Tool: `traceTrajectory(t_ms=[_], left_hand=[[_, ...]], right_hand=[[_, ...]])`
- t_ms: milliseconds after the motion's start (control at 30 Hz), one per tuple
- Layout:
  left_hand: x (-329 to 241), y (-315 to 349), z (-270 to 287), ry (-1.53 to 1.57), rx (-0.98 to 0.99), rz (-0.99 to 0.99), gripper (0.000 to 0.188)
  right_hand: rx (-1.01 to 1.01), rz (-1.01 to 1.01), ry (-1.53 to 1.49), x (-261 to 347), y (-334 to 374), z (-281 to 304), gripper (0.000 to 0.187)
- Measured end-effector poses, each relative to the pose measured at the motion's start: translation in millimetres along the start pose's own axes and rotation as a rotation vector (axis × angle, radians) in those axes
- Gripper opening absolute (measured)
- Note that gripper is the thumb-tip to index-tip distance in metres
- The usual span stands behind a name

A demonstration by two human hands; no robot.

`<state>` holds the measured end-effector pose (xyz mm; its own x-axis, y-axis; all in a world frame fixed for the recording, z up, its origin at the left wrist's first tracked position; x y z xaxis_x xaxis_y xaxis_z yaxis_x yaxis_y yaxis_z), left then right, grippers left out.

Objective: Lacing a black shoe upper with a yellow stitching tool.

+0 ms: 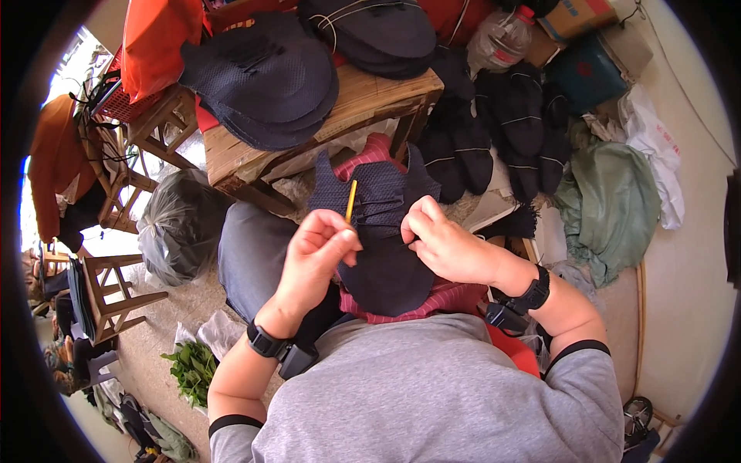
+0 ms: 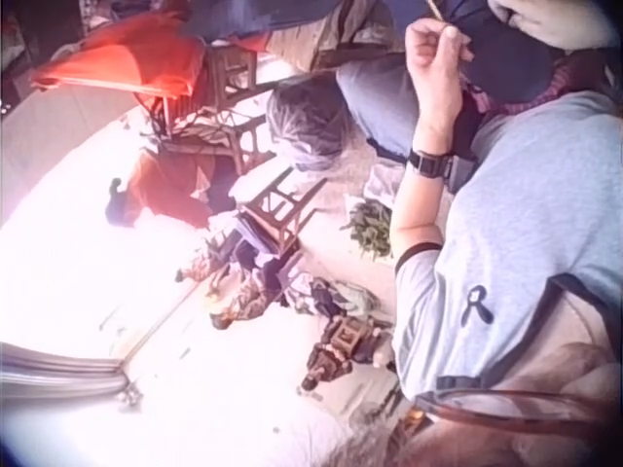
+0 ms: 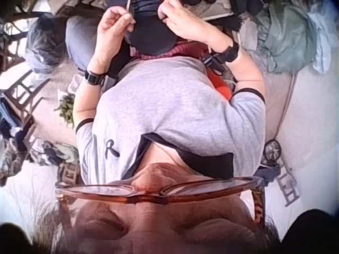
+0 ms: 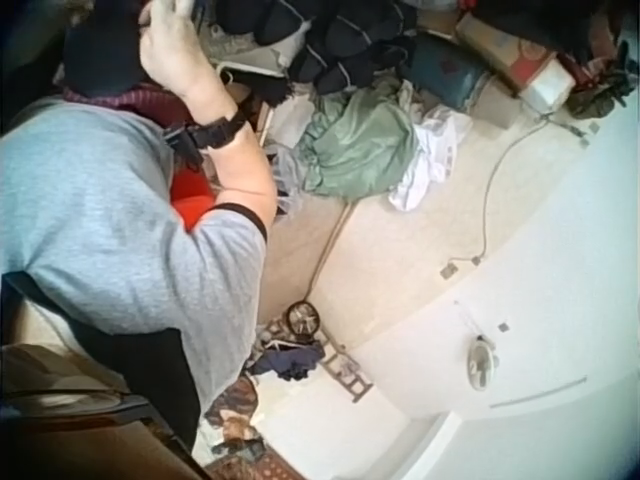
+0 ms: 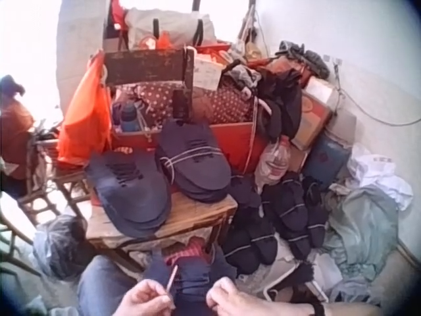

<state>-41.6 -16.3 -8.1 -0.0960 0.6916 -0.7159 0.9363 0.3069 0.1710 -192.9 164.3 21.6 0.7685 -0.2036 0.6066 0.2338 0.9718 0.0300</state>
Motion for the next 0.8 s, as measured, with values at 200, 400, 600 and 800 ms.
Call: traceTrajectory(t_ms=[200, 400, 600, 800], left_hand=[[-27.2, 17.3, 23.5, 0.220, -0.191, -0.143, 0.014], [-27.5, 27.4, 36.8, 0.060, -0.315, -0.148, 0.024], [-13.5, 30.9, 28.0, -0.298, -0.266, -0.039, 0.019], [-3.4, 29.1, 17.4, -0.939, -0.190, -0.359, 0.012]], right_hand=[[0.021, -0.028, -0.016, 1.4, -1.2, 3.0, 0.026], [-0.017, -0.041, -0.023, 0.6, -3.2, 0.7, 0.028], [-0.221, -0.126, -0.097, -10.8, -5.6, -16.3, 0.025], [-0.238, -0.405, -0.278, -22.0, -4.7, -19.8, 0.025]])
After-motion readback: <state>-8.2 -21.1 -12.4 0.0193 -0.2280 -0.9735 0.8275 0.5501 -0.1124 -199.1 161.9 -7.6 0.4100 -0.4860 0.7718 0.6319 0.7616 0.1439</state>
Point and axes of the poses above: each hand's wrist, its own y-axis away from the middle knuckle, its own z-axis out of the back of the hand, x = y × z, the point moved 2 cm from there along -y, towards the middle knuckle, and after that the axes turned 14 degrees about y, right-handed, at the moved point
